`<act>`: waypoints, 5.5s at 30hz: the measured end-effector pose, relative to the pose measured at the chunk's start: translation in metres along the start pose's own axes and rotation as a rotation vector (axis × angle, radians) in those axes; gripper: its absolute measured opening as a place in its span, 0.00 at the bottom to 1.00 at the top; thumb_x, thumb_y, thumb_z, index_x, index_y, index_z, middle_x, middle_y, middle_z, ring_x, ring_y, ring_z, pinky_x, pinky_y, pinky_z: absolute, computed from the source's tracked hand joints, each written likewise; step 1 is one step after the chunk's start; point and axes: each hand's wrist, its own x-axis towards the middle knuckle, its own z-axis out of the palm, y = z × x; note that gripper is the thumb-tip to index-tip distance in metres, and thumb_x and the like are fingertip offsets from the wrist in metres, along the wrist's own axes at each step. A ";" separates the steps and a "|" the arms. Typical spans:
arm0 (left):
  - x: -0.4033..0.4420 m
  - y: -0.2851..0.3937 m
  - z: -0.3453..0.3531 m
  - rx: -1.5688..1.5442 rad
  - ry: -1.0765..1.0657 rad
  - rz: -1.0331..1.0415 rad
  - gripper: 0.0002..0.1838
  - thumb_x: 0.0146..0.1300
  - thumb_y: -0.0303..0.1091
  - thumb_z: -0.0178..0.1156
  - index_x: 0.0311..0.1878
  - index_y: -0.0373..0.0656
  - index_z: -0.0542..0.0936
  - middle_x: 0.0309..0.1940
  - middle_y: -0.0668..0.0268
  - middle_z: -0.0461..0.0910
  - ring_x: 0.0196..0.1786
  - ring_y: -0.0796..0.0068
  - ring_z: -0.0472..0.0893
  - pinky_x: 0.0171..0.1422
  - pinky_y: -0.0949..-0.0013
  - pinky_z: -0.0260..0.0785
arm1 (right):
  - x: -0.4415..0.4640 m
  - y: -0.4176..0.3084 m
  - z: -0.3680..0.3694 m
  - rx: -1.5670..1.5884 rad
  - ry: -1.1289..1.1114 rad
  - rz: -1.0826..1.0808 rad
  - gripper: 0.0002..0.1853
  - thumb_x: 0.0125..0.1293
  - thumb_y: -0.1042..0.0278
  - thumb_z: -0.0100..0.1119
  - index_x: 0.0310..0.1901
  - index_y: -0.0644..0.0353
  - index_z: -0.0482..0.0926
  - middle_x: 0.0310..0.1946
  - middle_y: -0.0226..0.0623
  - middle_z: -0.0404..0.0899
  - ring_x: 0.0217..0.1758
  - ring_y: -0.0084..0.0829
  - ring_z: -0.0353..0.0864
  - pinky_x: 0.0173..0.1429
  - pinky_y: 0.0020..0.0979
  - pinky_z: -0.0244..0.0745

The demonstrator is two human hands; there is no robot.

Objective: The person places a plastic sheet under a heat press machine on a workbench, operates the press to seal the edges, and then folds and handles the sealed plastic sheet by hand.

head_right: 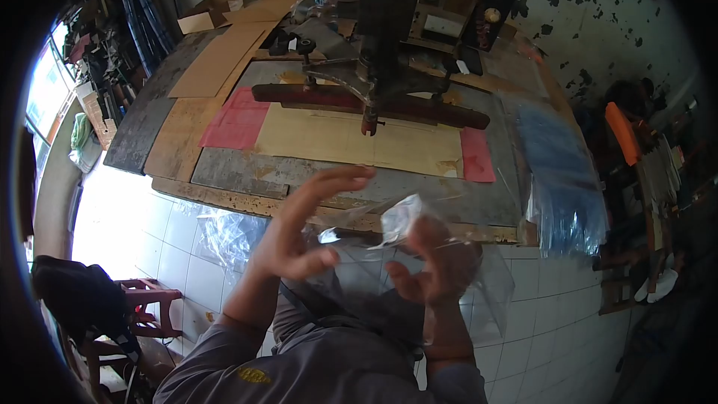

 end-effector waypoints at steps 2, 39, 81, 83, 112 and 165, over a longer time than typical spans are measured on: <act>0.006 0.016 0.004 0.073 -0.138 0.056 0.50 0.58 0.63 0.71 0.73 0.33 0.70 0.71 0.46 0.73 0.70 0.46 0.77 0.72 0.53 0.70 | 0.022 -0.018 -0.001 -0.044 -0.106 -0.118 0.31 0.74 0.50 0.64 0.67 0.64 0.71 0.67 0.58 0.72 0.64 0.54 0.80 0.69 0.54 0.75; -0.004 0.036 0.024 0.018 -0.232 0.199 0.60 0.55 0.65 0.74 0.84 0.49 0.56 0.82 0.34 0.47 0.81 0.30 0.57 0.78 0.39 0.59 | 0.042 -0.024 0.010 0.394 -0.177 0.042 0.37 0.61 0.41 0.71 0.71 0.40 0.71 0.79 0.59 0.54 0.82 0.60 0.57 0.80 0.56 0.59; -0.021 0.032 0.031 -0.134 -0.138 0.103 0.57 0.54 0.64 0.76 0.80 0.42 0.63 0.81 0.34 0.49 0.79 0.32 0.61 0.77 0.40 0.59 | 0.026 -0.034 0.021 0.586 -0.250 0.199 0.35 0.57 0.51 0.81 0.67 0.32 0.77 0.79 0.63 0.51 0.81 0.65 0.56 0.79 0.58 0.61; -0.015 0.025 0.027 0.004 -0.208 0.133 0.64 0.52 0.68 0.75 0.83 0.42 0.57 0.81 0.34 0.49 0.80 0.33 0.60 0.77 0.40 0.60 | 0.029 -0.032 0.022 0.578 -0.242 0.167 0.35 0.58 0.51 0.80 0.68 0.30 0.75 0.79 0.63 0.50 0.81 0.65 0.56 0.78 0.58 0.62; -0.005 0.038 0.020 0.171 -0.182 0.115 0.34 0.68 0.38 0.66 0.74 0.37 0.71 0.75 0.51 0.72 0.78 0.49 0.70 0.79 0.47 0.63 | 0.017 -0.026 0.008 0.270 -0.275 0.009 0.39 0.68 0.53 0.69 0.78 0.43 0.63 0.78 0.56 0.57 0.80 0.57 0.62 0.75 0.56 0.66; -0.004 0.029 0.028 0.173 -0.223 0.070 0.38 0.72 0.45 0.62 0.79 0.37 0.64 0.78 0.50 0.67 0.78 0.46 0.69 0.78 0.47 0.64 | 0.024 -0.035 0.008 0.312 -0.232 0.111 0.32 0.70 0.49 0.65 0.71 0.57 0.75 0.71 0.57 0.69 0.75 0.55 0.70 0.73 0.53 0.67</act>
